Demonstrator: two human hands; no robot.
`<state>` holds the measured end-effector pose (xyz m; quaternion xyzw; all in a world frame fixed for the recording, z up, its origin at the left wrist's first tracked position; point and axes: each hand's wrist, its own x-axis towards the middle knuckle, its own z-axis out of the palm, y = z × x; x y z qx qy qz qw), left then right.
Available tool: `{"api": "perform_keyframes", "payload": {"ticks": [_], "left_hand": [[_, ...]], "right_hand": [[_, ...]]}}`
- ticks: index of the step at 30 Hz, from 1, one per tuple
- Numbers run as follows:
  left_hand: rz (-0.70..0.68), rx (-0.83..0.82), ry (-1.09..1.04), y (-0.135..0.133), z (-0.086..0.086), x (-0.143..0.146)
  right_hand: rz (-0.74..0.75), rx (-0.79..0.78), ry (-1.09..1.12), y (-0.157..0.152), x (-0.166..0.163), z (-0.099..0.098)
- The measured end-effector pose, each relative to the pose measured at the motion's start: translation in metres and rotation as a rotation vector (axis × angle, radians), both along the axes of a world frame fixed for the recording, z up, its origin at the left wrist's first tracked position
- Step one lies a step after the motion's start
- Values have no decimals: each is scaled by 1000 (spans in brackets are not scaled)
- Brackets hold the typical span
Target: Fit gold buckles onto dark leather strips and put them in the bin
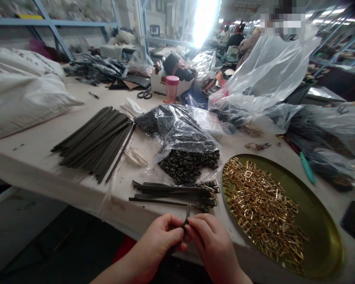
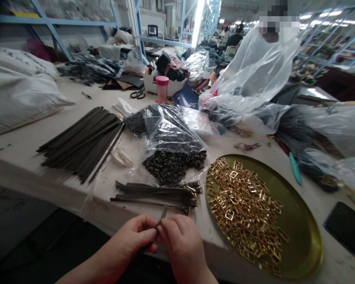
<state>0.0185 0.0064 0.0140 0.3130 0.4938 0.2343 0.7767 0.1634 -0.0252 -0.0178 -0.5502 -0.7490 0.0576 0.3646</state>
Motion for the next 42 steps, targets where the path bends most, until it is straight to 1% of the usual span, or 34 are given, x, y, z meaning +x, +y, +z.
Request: {"api": "perform_keyframes", "payload": {"ticks": [4,6,9,11,13,16,19,21,24,26,28,29,31,34,36,38,40,42], "left_hand": [[25,23,18,-6,0,1],[33,33,34,-9,1,1],[25,53,57,-13,5,1],[18,83,69,-14,7,0],[8,125,66,-16,8,-1],[-17,181,56,-18,10,-3],[-27,210,50,-21,11,-2],[-19,220,40,-23,11,-1],[1,215,30,-25,10,1],[8,206,41,-25,9,2],[11,204,57,-24,8,2],[10,202,57,-24,7,1],[1,194,50,-23,7,0],[-21,223,79,-20,5,-4],[-50,250,113,-17,3,-6],[-99,254,119,-11,1,-8],[-137,257,124,-4,-1,-8],[-133,269,142,4,-3,-8]], "right_hand": [[25,0,26,-4,-2,3],[42,-65,65,-6,-1,4],[64,-217,158,-6,0,5],[70,-265,212,-6,0,6],[57,-231,244,-7,0,7],[39,-144,234,-9,-1,8],[80,-109,169,-13,-2,9],[90,-46,110,-15,-3,8],[59,62,39,-19,-5,5],[50,95,21,-20,-6,2],[51,93,26,-20,-6,1],[54,69,44,-20,-6,1],[75,-32,116,-21,-4,4],[149,-250,282,-24,-1,11],[194,-390,355,-25,3,13],[245,-501,324,-22,10,14],[273,-557,239,-15,19,14],[212,-553,199,0,33,16]]}}
